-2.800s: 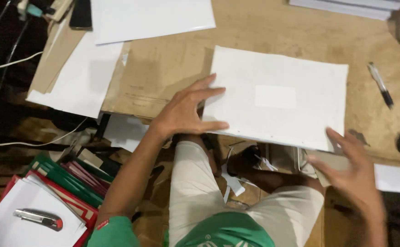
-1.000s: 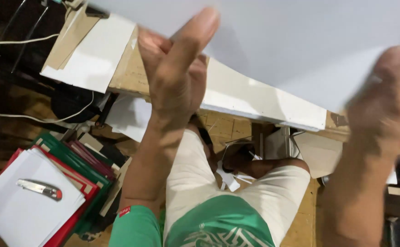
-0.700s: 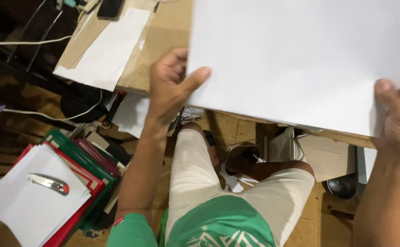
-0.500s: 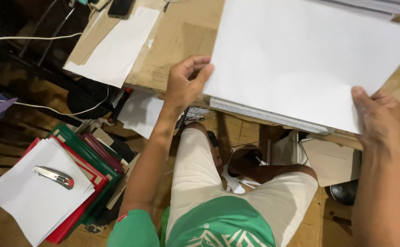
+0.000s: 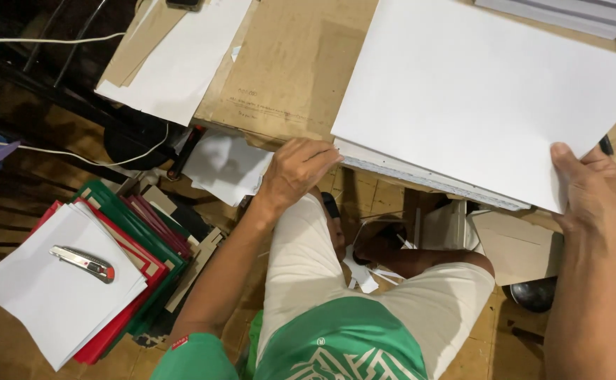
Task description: The person organizes a stack of paper, marks a line with a pen, and then trims the edge of the entire stack using scissors.
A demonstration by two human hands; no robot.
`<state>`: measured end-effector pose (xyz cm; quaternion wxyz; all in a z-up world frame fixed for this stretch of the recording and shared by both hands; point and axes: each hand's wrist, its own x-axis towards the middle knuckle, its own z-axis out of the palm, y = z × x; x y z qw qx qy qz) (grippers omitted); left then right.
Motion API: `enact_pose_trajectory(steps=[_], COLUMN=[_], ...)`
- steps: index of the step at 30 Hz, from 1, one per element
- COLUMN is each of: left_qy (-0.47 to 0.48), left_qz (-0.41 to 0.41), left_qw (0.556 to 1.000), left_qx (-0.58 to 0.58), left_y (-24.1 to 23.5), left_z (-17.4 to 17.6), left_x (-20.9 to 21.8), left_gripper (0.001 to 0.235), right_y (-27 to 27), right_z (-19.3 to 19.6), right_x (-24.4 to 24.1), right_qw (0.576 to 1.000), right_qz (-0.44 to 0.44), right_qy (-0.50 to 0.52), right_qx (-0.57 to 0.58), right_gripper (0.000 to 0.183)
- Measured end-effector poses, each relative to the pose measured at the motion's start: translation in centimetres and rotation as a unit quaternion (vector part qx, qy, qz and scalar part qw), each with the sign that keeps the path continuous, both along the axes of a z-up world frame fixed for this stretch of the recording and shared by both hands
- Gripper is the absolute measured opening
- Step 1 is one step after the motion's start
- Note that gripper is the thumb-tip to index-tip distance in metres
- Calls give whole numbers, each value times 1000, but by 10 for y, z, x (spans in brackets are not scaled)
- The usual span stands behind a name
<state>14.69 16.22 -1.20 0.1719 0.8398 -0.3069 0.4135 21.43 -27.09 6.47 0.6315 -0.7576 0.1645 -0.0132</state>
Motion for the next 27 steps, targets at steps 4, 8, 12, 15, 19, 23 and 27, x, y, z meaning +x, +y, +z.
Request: enact_pose_trajectory(steps=[4,8,12,15,19,23,27], left_qy=[-8,-26,-62,-41,-2,55,58], left_qz=[16,12,66,59,71,-20,-21], left_qw=[998,994,991,985,990,992,993], left_qx=[-53,-106,-103,-158,-119,-112,-101], left_y=[-6,-10,-14,-15,-10,-5,-2], left_z=[5,1,2,6,-4,-11,-10], left_x=[-5,-5,-8,-10,-4,4,4], left_gripper=[19,16,26,33,36,30,25], right_y=[5,6,4,-2,-2,-1,-8], right_z=[-6,-6,-8,-16,-14,-14,-21], right_x=[2,-1,1,4,3,4,8], right_qw=[1000,999,1000,999,999,998,997], right_qz=[18,28,1,16,24,37,60], right_qy=[-24,-33,8,-20,-16,-18,-36], right_qx=[8,-9,-25,-19,-28,-49,-45], right_gripper=[26,30,14,15,17,17,19])
